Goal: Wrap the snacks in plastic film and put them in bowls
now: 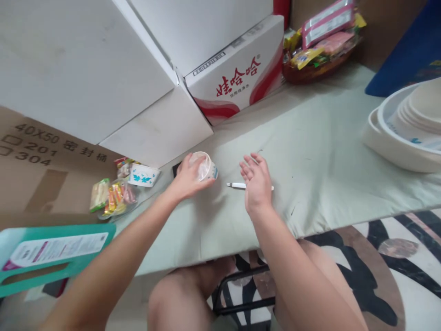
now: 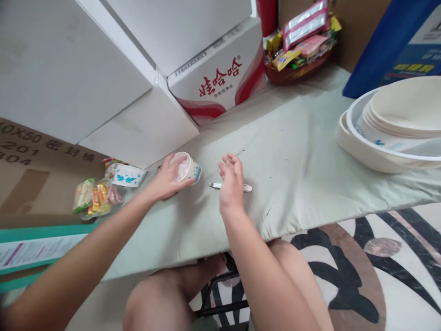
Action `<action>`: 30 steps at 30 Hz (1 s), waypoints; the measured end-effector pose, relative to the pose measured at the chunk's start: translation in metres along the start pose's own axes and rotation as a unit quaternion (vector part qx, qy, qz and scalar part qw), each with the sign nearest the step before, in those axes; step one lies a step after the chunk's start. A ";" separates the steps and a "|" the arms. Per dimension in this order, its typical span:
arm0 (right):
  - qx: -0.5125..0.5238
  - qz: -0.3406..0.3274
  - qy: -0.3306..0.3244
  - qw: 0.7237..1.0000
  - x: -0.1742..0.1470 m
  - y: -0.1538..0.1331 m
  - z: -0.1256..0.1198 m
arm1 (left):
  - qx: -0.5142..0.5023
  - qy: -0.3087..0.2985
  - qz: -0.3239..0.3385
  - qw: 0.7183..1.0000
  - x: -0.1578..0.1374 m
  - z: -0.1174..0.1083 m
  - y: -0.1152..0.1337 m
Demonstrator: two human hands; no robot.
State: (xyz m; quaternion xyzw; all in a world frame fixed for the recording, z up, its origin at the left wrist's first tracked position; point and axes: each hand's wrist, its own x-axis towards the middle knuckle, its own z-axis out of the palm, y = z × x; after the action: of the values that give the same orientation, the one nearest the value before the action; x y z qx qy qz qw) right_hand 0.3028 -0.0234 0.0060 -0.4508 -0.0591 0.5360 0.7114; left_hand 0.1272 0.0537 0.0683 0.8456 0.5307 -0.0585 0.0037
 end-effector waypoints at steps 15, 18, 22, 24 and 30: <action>0.002 -0.068 0.135 0.988 0.042 -0.035 -0.041 | -0.077 0.083 0.181 0.977 0.187 0.012 0.207; -0.057 -0.116 0.137 0.982 0.067 -0.055 -0.066 | -0.089 0.099 0.191 0.973 0.219 0.012 0.232; -0.178 -0.203 0.134 0.953 0.121 -0.093 -0.085 | -0.153 0.123 0.232 0.953 0.256 0.018 0.246; -0.224 -0.276 0.115 0.928 0.149 -0.109 -0.089 | -0.208 0.155 0.297 0.919 0.272 0.022 0.249; -0.287 -0.358 0.185 0.869 0.185 -0.114 -0.102 | -0.268 0.182 0.401 0.857 0.297 0.028 0.263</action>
State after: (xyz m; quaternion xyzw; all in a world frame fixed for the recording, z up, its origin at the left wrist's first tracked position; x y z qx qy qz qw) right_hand 0.5191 0.0658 -0.0471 -0.6742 -0.2346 0.1108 0.6915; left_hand 0.4877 0.2031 -0.0046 0.9469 0.1319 0.2474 0.1572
